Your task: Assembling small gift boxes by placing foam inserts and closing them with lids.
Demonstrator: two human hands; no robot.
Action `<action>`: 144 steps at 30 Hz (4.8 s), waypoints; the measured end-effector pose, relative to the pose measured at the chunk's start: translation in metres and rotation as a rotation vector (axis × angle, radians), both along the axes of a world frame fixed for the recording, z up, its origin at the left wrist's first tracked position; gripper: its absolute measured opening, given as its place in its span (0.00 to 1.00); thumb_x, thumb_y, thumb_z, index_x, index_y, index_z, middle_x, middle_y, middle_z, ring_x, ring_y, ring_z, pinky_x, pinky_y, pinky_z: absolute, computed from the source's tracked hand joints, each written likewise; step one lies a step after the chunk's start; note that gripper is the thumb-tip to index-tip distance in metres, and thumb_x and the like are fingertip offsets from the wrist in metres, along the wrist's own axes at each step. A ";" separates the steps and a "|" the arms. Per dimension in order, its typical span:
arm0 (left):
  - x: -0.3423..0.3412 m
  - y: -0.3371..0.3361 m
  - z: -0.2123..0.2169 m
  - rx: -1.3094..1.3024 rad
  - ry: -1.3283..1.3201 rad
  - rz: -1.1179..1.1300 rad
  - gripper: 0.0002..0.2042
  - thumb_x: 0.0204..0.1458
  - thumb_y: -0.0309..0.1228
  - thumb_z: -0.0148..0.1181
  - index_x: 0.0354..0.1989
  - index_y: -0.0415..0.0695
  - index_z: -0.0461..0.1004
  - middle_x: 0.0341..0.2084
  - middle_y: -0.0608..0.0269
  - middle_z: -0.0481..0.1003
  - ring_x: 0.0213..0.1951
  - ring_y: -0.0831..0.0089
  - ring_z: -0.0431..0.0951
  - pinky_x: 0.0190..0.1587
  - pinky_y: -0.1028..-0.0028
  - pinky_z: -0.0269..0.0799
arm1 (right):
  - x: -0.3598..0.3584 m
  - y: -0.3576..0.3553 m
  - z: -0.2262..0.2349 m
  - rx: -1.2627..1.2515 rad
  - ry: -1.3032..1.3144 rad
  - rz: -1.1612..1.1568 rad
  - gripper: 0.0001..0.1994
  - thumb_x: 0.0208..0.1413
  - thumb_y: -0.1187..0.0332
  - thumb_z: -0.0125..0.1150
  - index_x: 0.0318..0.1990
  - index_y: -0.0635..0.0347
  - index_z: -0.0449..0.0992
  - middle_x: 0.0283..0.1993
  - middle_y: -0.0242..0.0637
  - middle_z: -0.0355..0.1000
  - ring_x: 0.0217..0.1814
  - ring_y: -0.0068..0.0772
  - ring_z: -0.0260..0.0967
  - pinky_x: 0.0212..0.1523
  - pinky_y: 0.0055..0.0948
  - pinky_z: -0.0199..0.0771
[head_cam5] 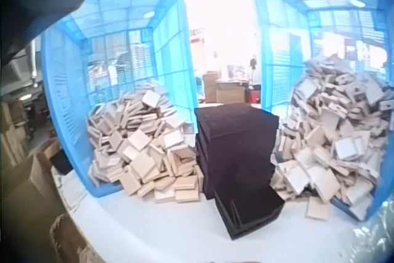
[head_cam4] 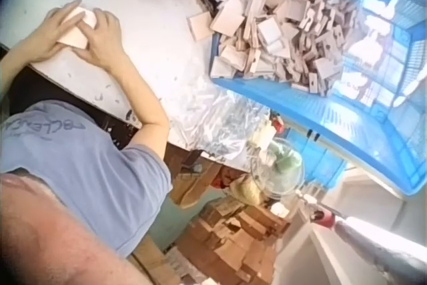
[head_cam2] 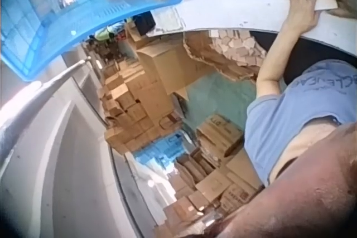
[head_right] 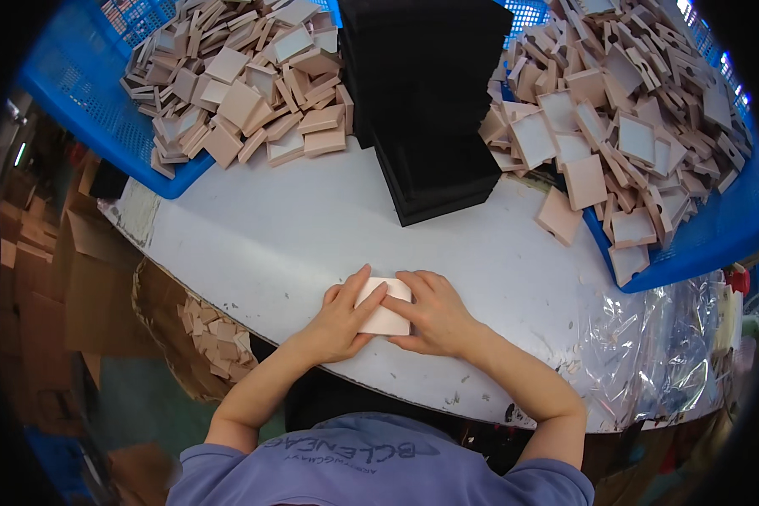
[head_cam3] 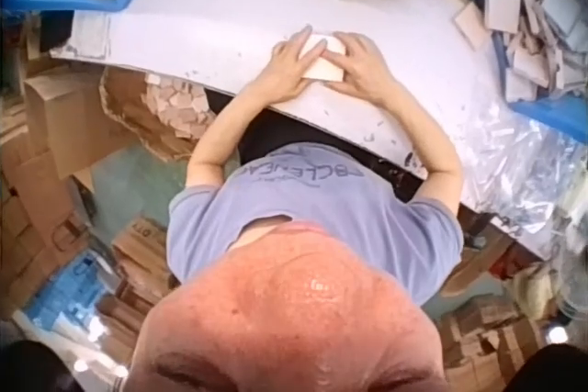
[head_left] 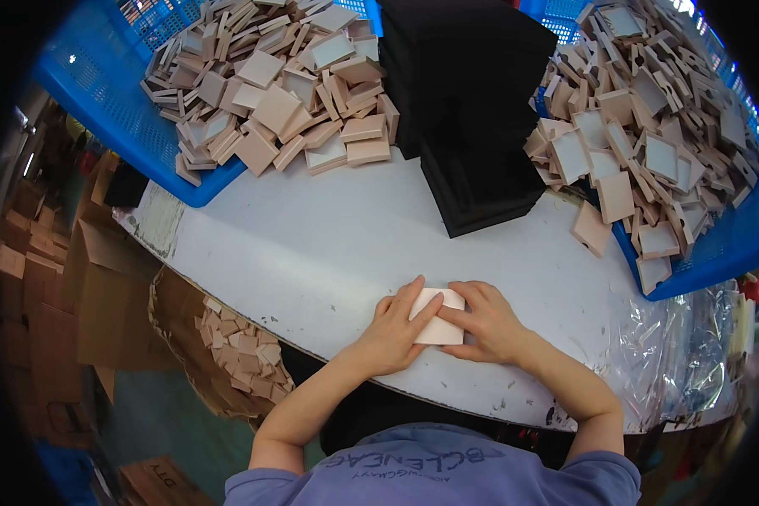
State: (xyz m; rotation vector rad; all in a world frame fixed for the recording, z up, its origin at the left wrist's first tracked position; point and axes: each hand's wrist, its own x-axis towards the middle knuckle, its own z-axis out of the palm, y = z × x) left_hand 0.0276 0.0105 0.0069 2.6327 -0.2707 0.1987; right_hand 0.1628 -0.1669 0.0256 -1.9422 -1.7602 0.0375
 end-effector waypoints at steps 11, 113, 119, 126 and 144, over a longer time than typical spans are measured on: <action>0.002 0.006 -0.018 -0.382 -0.286 0.033 0.37 0.41 0.35 0.65 0.59 0.37 0.55 0.60 0.34 0.46 0.58 0.44 0.57 0.57 0.54 0.53 | 0.005 0.002 0.003 -0.016 0.054 0.021 0.29 0.34 0.58 0.70 0.50 0.48 0.73 0.57 0.50 0.60 0.53 0.51 0.60 0.53 0.43 0.62; 0.009 -0.008 -0.013 -0.379 -0.123 0.035 0.49 0.33 0.33 0.71 0.64 0.39 0.44 0.63 0.39 0.45 0.56 0.47 0.59 0.57 0.56 0.55 | -0.003 0.007 0.012 0.064 0.078 -0.003 0.26 0.34 0.56 0.69 0.41 0.59 0.71 0.52 0.47 0.63 0.52 0.49 0.60 0.52 0.44 0.58; 0.006 -0.012 -0.005 0.008 -0.049 0.074 0.44 0.37 0.42 0.68 0.64 0.41 0.51 0.63 0.42 0.47 0.60 0.48 0.54 0.60 0.52 0.46 | -0.012 0.004 -0.009 0.074 0.048 -0.056 0.27 0.40 0.51 0.64 0.47 0.57 0.71 0.55 0.48 0.60 0.57 0.49 0.56 0.58 0.51 0.51; 0.014 0.023 -0.003 -0.272 -0.031 0.048 0.46 0.39 0.51 0.65 0.63 0.39 0.51 0.63 0.48 0.49 0.65 0.44 0.43 0.60 0.47 0.40 | 0.003 0.002 0.010 0.007 0.091 -0.048 0.26 0.41 0.51 0.64 0.47 0.56 0.72 0.55 0.47 0.60 0.58 0.49 0.56 0.59 0.52 0.48; 0.035 0.023 0.029 -0.193 -0.390 0.201 0.29 0.37 0.35 0.70 0.47 0.41 0.62 0.58 0.43 0.57 0.56 0.49 0.61 0.50 0.63 0.61 | 0.108 0.030 0.051 0.467 0.093 -0.464 0.04 0.48 0.75 0.60 0.32 0.61 0.76 0.29 0.38 0.71 0.34 0.36 0.69 0.34 0.31 0.69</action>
